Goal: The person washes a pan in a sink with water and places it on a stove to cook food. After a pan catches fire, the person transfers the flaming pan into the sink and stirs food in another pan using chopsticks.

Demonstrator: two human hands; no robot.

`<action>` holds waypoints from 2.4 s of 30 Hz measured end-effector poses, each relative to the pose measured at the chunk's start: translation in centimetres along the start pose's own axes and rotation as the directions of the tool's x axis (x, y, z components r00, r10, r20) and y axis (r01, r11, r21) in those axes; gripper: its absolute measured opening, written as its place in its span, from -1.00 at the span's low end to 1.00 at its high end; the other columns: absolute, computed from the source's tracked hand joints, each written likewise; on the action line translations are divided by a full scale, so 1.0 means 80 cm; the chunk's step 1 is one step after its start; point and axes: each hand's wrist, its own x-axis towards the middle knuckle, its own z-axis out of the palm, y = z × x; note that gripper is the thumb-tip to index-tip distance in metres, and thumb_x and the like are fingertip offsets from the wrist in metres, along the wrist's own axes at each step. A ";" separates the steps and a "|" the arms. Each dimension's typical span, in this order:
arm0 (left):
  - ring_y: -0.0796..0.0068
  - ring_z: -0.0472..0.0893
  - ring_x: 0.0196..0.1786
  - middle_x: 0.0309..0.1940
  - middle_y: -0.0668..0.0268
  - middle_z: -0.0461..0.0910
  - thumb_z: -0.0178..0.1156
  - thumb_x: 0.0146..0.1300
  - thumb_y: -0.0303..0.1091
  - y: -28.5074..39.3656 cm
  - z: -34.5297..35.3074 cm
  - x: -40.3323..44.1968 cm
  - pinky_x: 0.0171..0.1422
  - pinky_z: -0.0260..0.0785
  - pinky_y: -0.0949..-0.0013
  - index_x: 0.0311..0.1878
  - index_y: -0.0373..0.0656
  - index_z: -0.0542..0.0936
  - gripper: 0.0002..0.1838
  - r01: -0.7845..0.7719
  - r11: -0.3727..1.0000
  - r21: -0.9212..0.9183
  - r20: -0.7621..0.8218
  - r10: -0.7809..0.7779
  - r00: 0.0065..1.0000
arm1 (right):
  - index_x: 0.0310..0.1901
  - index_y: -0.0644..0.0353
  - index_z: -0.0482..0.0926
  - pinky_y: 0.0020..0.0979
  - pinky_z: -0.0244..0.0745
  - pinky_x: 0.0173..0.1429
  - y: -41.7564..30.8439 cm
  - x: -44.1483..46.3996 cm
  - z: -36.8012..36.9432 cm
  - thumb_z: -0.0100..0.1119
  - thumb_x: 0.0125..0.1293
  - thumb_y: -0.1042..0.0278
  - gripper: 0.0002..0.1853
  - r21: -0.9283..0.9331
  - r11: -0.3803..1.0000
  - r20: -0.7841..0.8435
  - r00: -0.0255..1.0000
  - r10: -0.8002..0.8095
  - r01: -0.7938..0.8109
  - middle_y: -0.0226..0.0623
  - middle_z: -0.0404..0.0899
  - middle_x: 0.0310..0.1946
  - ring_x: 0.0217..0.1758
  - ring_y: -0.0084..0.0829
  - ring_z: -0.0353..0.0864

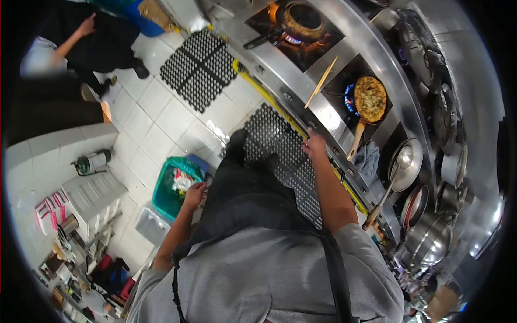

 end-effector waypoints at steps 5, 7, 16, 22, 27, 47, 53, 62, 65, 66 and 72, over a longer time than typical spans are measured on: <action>0.66 0.43 -0.47 -0.43 0.55 0.50 0.19 0.32 -0.14 -0.088 -0.026 -0.019 -0.34 0.30 0.49 -0.03 -0.06 0.60 -0.73 0.271 0.962 -0.042 0.008 -0.271 0.962 | 0.29 0.19 0.31 -0.12 0.56 -0.01 -0.011 0.027 0.019 0.30 0.30 -0.02 -0.33 0.139 0.989 -0.057 0.997 0.056 -0.048 -0.14 0.41 0.11 0.07 -0.16 0.57; 0.70 0.37 -0.52 -0.53 0.59 0.41 0.20 0.32 -0.14 -0.100 -0.021 -0.026 -0.42 0.22 0.52 -0.13 -0.02 0.60 -0.80 0.262 0.965 -0.028 -0.056 -0.264 0.963 | 0.24 0.22 0.36 -0.14 0.56 -0.01 -0.022 0.021 0.028 0.28 0.32 0.00 -0.39 0.135 0.991 -0.049 0.999 0.008 -0.001 -0.14 0.40 0.12 0.10 -0.14 0.57; 0.74 0.30 -0.61 -0.58 0.58 0.38 0.14 0.40 -0.18 -0.028 -0.010 0.007 -0.54 0.10 0.58 -0.09 -0.15 0.61 -0.76 0.166 0.962 -0.215 0.007 -0.169 0.986 | 0.24 0.14 0.37 -0.20 0.57 -0.05 -0.018 0.049 0.029 0.14 0.41 0.17 -0.56 0.229 0.970 -0.037 0.995 0.090 -0.079 -0.22 0.42 0.15 0.09 -0.22 0.54; 0.73 0.38 -0.49 -0.43 0.55 0.48 0.18 0.39 -0.13 -0.028 -0.024 0.028 -0.43 0.23 0.57 0.04 -0.15 0.58 -0.68 0.141 0.944 -0.298 0.049 -0.132 0.990 | 0.23 0.21 0.38 -0.21 0.58 -0.05 -0.012 0.068 0.028 0.06 0.46 0.21 -0.60 0.263 0.961 -0.070 0.992 0.108 -0.086 -0.18 0.41 0.16 0.08 -0.16 0.54; 0.69 0.48 -0.41 -0.30 0.52 0.57 0.20 0.38 -0.12 -0.030 -0.032 0.018 -0.39 0.31 0.57 0.11 -0.14 0.56 -0.64 0.192 0.948 -0.255 0.006 -0.197 0.980 | 0.21 0.26 0.38 -0.23 0.58 -0.08 -0.012 0.067 0.025 0.03 0.49 0.18 -0.60 0.274 0.958 -0.060 0.993 0.105 -0.084 -0.18 0.41 0.15 0.04 -0.12 0.56; 0.64 0.52 -0.35 -0.22 0.44 0.58 0.17 0.40 -0.13 -0.021 -0.029 0.031 -0.31 0.33 0.56 0.14 -0.23 0.54 -0.59 0.189 0.952 -0.239 0.046 -0.183 0.982 | 0.30 0.26 0.25 -0.23 0.51 0.00 -0.014 0.055 0.025 -0.06 0.52 0.11 -0.51 0.236 0.968 -0.024 0.996 0.090 -0.082 -0.21 0.31 0.34 0.19 -0.15 0.54; 0.70 0.45 -0.40 -0.24 0.47 0.58 0.16 0.40 -0.13 -0.019 -0.026 0.031 -0.33 0.29 0.56 0.12 -0.20 0.54 -0.62 0.198 0.948 -0.249 0.046 -0.193 0.980 | 0.22 0.27 0.37 -0.21 0.53 -0.04 -0.017 0.051 0.033 0.01 0.48 0.10 -0.54 0.223 0.972 -0.098 0.991 0.091 -0.067 -0.25 0.46 0.19 0.07 -0.18 0.61; 0.69 0.47 -0.39 -0.25 0.47 0.59 0.16 0.39 -0.12 0.000 -0.023 0.025 -0.31 0.32 0.55 0.13 -0.18 0.54 -0.61 0.213 0.955 -0.209 0.031 -0.211 0.977 | 0.18 0.15 0.40 -0.18 0.55 -0.21 0.003 0.027 0.044 0.06 0.44 0.01 -0.55 0.030 0.995 -0.009 0.995 0.097 -0.097 -0.23 0.51 -0.03 -0.14 -0.26 0.63; 0.69 0.45 -0.43 -0.29 0.48 0.58 0.16 0.39 -0.14 0.001 -0.024 0.028 -0.34 0.33 0.55 0.10 -0.18 0.55 -0.63 0.202 0.958 -0.205 0.027 -0.200 0.979 | 0.30 0.11 0.35 -0.21 0.56 -0.19 0.025 -0.005 0.062 0.10 0.42 0.08 -0.50 -0.266 0.960 0.138 0.982 0.128 -0.087 -0.22 0.53 0.05 -0.14 -0.28 0.63; 0.69 0.45 -0.43 -0.30 0.47 0.57 0.16 0.39 -0.14 0.000 -0.025 0.031 -0.34 0.33 0.55 0.10 -0.18 0.56 -0.64 0.198 0.959 -0.204 0.028 -0.197 0.980 | 0.29 0.09 0.39 -0.25 0.56 -0.23 0.036 -0.014 0.070 0.13 0.40 0.12 -0.51 -0.385 0.920 0.160 0.977 0.141 -0.070 -0.26 0.57 0.00 -0.18 -0.33 0.63; 0.68 0.46 -0.44 -0.34 0.48 0.55 0.18 0.37 -0.16 0.010 -0.033 0.034 -0.38 0.31 0.56 0.10 -0.18 0.56 -0.64 0.147 0.977 -0.152 0.046 -0.142 0.989 | 0.09 0.22 0.57 -0.39 0.49 -0.29 0.114 -0.042 0.087 0.19 0.30 0.17 -0.60 -0.686 0.668 0.487 0.864 0.129 0.288 -0.25 0.63 -0.26 -0.31 -0.39 0.62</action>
